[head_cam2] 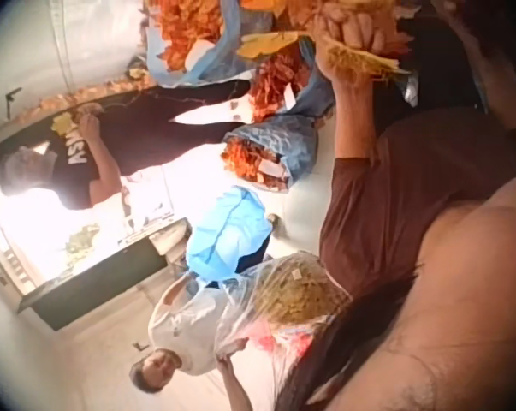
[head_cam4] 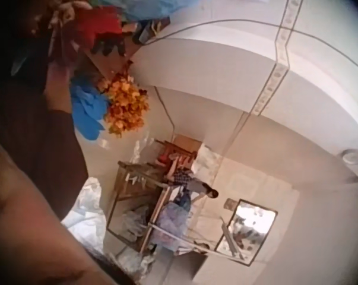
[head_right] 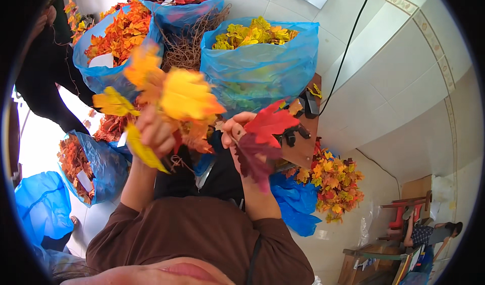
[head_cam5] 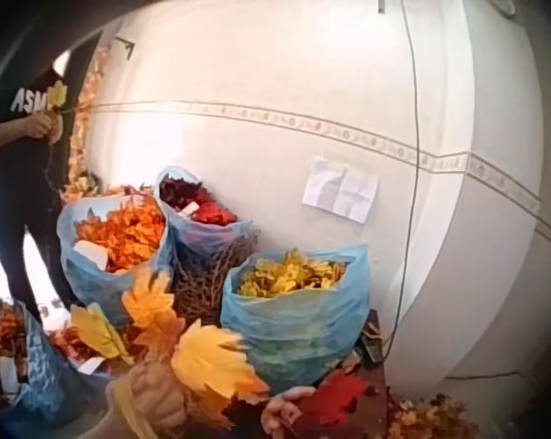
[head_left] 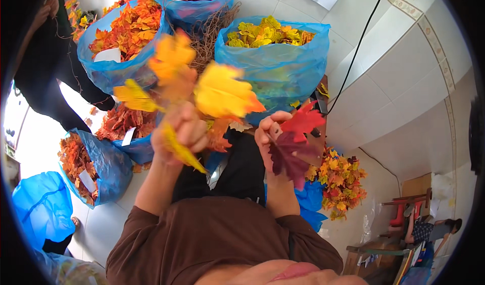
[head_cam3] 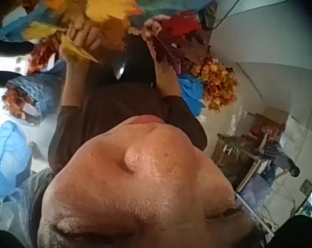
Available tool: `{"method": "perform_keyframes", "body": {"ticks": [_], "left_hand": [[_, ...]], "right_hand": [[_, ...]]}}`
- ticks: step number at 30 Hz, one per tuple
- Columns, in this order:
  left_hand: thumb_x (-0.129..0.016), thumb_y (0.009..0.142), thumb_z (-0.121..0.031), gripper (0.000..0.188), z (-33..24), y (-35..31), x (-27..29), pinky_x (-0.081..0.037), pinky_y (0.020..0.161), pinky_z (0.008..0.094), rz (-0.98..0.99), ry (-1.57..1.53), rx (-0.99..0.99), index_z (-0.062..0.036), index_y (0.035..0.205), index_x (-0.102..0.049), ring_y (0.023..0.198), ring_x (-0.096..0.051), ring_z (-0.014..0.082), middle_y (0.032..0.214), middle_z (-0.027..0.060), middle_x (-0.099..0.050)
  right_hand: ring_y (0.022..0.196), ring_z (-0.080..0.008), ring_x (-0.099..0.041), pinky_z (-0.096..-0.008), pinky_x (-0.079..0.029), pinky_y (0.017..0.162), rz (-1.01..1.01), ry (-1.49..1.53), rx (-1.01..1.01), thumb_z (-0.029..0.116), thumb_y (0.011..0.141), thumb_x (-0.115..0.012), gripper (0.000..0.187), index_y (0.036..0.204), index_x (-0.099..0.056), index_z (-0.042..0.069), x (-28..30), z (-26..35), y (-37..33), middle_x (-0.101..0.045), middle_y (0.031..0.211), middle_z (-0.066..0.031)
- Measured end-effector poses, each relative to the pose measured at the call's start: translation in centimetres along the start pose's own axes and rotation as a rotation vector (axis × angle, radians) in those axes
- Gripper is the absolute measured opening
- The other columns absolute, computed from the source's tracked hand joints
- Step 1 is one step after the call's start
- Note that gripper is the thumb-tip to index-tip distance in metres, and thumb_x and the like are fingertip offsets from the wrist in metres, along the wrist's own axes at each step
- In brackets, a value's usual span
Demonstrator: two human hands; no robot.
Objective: The person assembles artificial foliage branches by attaching artificial leaves onto the stems by hand.
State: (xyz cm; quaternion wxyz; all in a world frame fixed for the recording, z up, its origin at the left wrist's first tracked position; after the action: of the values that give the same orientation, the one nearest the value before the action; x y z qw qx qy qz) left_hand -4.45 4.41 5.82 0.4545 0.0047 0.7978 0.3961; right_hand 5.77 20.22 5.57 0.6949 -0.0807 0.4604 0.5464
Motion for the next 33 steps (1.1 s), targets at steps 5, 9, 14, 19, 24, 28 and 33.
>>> {"method": "perform_keyframes", "body": {"ticks": [5,9,14,19,24,28,33], "left_hand": [[-0.044,0.087,-0.023,0.032,2.3,-5.9,10.9,-0.047,0.078,0.0395,-0.792,-0.100,-0.259,-0.0043,0.112,-0.048,0.085,-0.056,0.0276,0.098,0.0102,-0.058],[-0.052,0.080,-0.008,0.023,0.6,-1.3,4.7,-0.041,0.051,0.0269,-0.285,-0.291,-0.160,-0.0083,0.103,-0.051,0.068,-0.039,0.0133,0.090,0.0030,-0.041],[-0.048,0.081,-0.003,0.020,2.4,-1.1,6.1,-0.035,0.046,0.0202,-0.867,-0.021,-0.151,-0.0019,0.101,-0.049,0.064,-0.035,0.0101,0.078,0.0004,-0.040],[-0.048,0.085,-0.010,0.022,2.9,-1.4,4.7,-0.041,0.056,0.0236,-0.376,-0.276,-0.016,-0.0023,0.105,-0.044,0.067,-0.043,0.0122,0.078,0.0032,-0.048],[-0.049,0.085,-0.014,0.030,3.0,-0.5,1.5,-0.047,0.074,0.0392,-0.492,0.025,0.028,-0.0023,0.112,-0.044,0.092,-0.054,0.0256,0.095,0.0113,-0.054],[-0.046,0.087,-0.017,0.033,2.8,-1.6,2.2,-0.048,0.079,0.0419,-0.563,0.121,0.013,-0.0024,0.116,-0.045,0.094,-0.056,0.0276,0.107,0.0151,-0.055],[-0.041,0.088,-0.015,0.024,2.4,-2.9,3.7,-0.047,0.067,0.0266,-0.741,0.673,0.030,-0.0021,0.108,-0.048,0.078,-0.058,0.0158,0.093,0.0072,-0.057]], "right_hand": [[0.073,-0.0199,-0.052,-0.0297,-0.044,0.061,0.200,0.008,0.112,0.012,0.085,-0.053,0.026,0.110,-0.053,0.004,0.5,-2.5,0.2,-0.049,0.106,-0.0175],[0.070,-0.0184,-0.055,-0.0293,-0.046,0.059,0.189,-0.125,-0.251,0.012,0.085,-0.054,0.025,0.108,-0.053,0.002,3.5,-1.3,-0.2,-0.053,0.095,-0.0133],[0.060,-0.0172,-0.055,-0.0270,-0.045,0.052,0.092,-0.238,0.000,0.005,0.079,-0.060,0.020,0.097,-0.055,0.000,1.2,-1.3,-0.4,-0.054,0.071,-0.0115],[0.062,-0.0156,-0.058,-0.0249,-0.048,0.055,-0.044,-0.330,-0.184,0.006,0.080,-0.060,0.011,0.085,-0.055,-0.003,0.3,-2.3,-0.7,-0.059,0.077,-0.0122],[0.063,-0.0155,-0.058,-0.0249,-0.049,0.057,-0.090,-0.338,-0.162,0.004,0.079,-0.060,0.013,0.089,-0.054,-0.002,0.2,-2.6,-0.3,-0.059,0.079,-0.0120],[0.064,-0.0155,-0.058,-0.0246,-0.049,0.058,0.123,-0.325,-0.027,0.002,0.079,-0.059,0.014,0.090,-0.053,-0.002,-1.0,-2.8,0.3,-0.059,0.078,-0.0118],[0.063,-0.0140,-0.058,-0.0235,-0.048,0.058,0.077,-0.383,-0.064,0.003,0.079,-0.058,0.010,0.088,-0.054,-0.001,-1.1,-2.9,0.0,-0.059,0.077,-0.0101]]}}
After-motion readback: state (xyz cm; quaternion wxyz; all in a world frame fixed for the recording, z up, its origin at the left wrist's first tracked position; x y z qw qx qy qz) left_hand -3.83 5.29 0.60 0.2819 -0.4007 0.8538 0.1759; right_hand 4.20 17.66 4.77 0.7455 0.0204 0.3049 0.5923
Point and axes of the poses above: each hand's wrist, its own y-axis towards the middle knuckle, its own x-axis out of the back of the hand, z = x × y, the point moved 3 cm from there along y, towards the middle knuckle
